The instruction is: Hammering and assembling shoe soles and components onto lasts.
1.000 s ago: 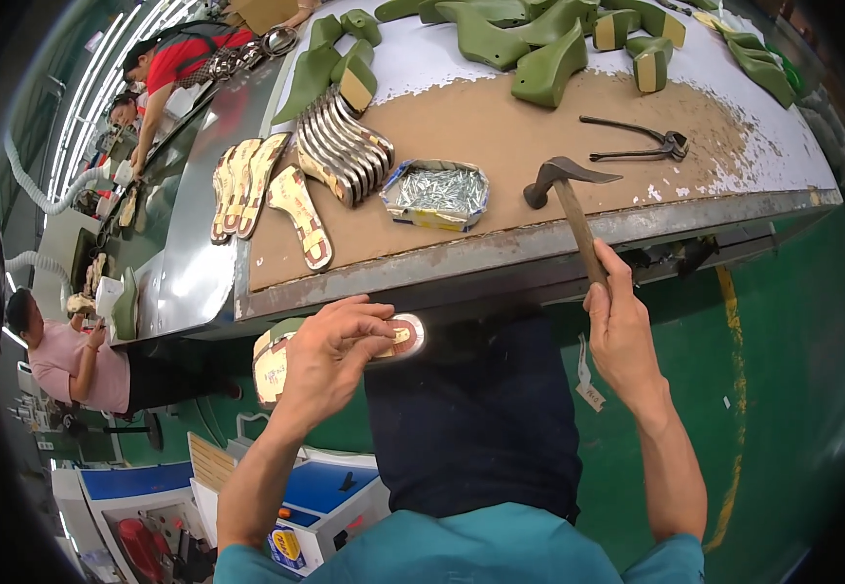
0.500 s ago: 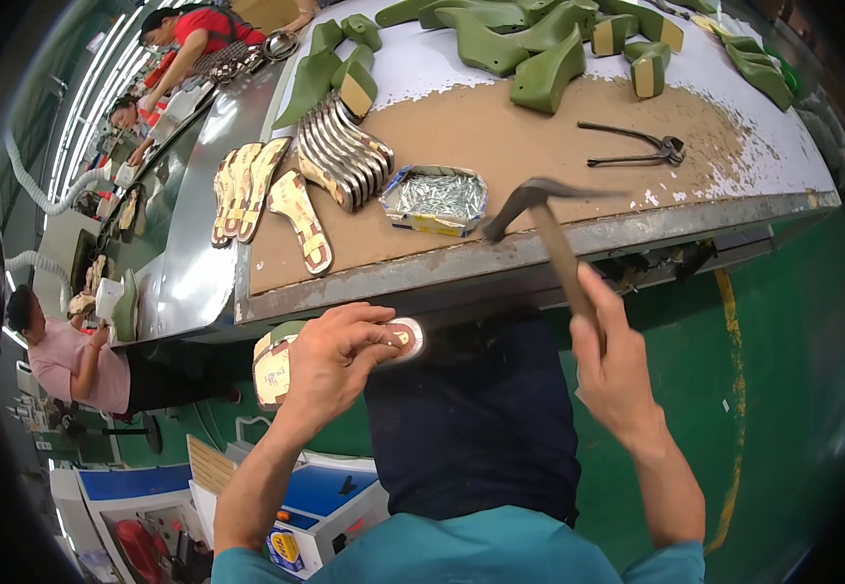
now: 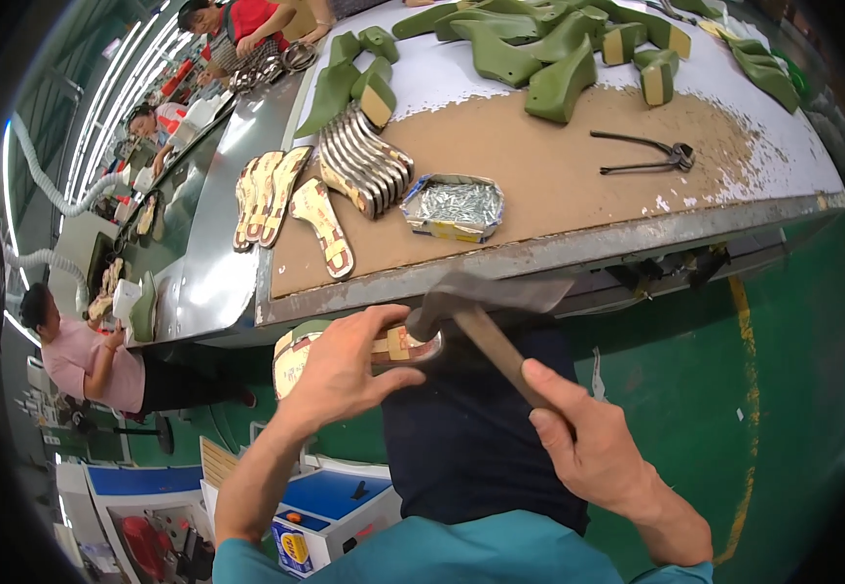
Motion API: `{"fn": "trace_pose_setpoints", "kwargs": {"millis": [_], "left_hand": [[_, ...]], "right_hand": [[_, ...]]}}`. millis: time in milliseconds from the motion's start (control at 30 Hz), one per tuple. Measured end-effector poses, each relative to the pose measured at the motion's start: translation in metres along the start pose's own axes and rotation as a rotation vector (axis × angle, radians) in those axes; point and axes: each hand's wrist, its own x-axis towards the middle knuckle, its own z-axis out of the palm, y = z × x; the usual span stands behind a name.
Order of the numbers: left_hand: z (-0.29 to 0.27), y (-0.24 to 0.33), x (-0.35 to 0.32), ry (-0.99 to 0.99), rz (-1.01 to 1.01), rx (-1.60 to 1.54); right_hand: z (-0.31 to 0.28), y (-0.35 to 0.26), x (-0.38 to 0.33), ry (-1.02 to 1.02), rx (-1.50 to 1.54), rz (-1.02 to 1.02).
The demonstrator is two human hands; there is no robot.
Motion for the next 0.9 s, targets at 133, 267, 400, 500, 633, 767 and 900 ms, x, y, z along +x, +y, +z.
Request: {"fn": "trace_pose_setpoints", "kwargs": {"millis": [133, 267, 400, 500, 633, 767, 900], "left_hand": [[-0.021, -0.011, 0.005, -0.182, 0.095, 0.297], [-0.028, -0.008, 0.010, -0.294, -0.016, 0.160], [-0.020, -0.006, 0.010, -0.246, -0.007, 0.171], [-0.020, -0.004, 0.011, -0.269, -0.034, 0.192], [-0.019, -0.004, 0.011, -0.263, -0.037, 0.203], [-0.020, -0.006, 0.011, -0.273, -0.068, 0.159], [-0.021, -0.005, 0.011, -0.286, -0.102, 0.131]], "right_hand": [[-0.001, 0.011, -0.023, 0.090, 0.316, 0.369], [-0.003, 0.021, -0.039, 0.132, 0.330, 0.428], [-0.004, 0.028, -0.051, 0.159, 0.349, 0.489], [-0.002, 0.031, -0.056, 0.166, 0.349, 0.513], [-0.001, 0.030, -0.059, 0.156, 0.304, 0.468], [0.000, 0.025, -0.053, 0.165, 0.218, 0.313], [0.000, 0.022, -0.045, 0.157, 0.190, 0.214]]}}
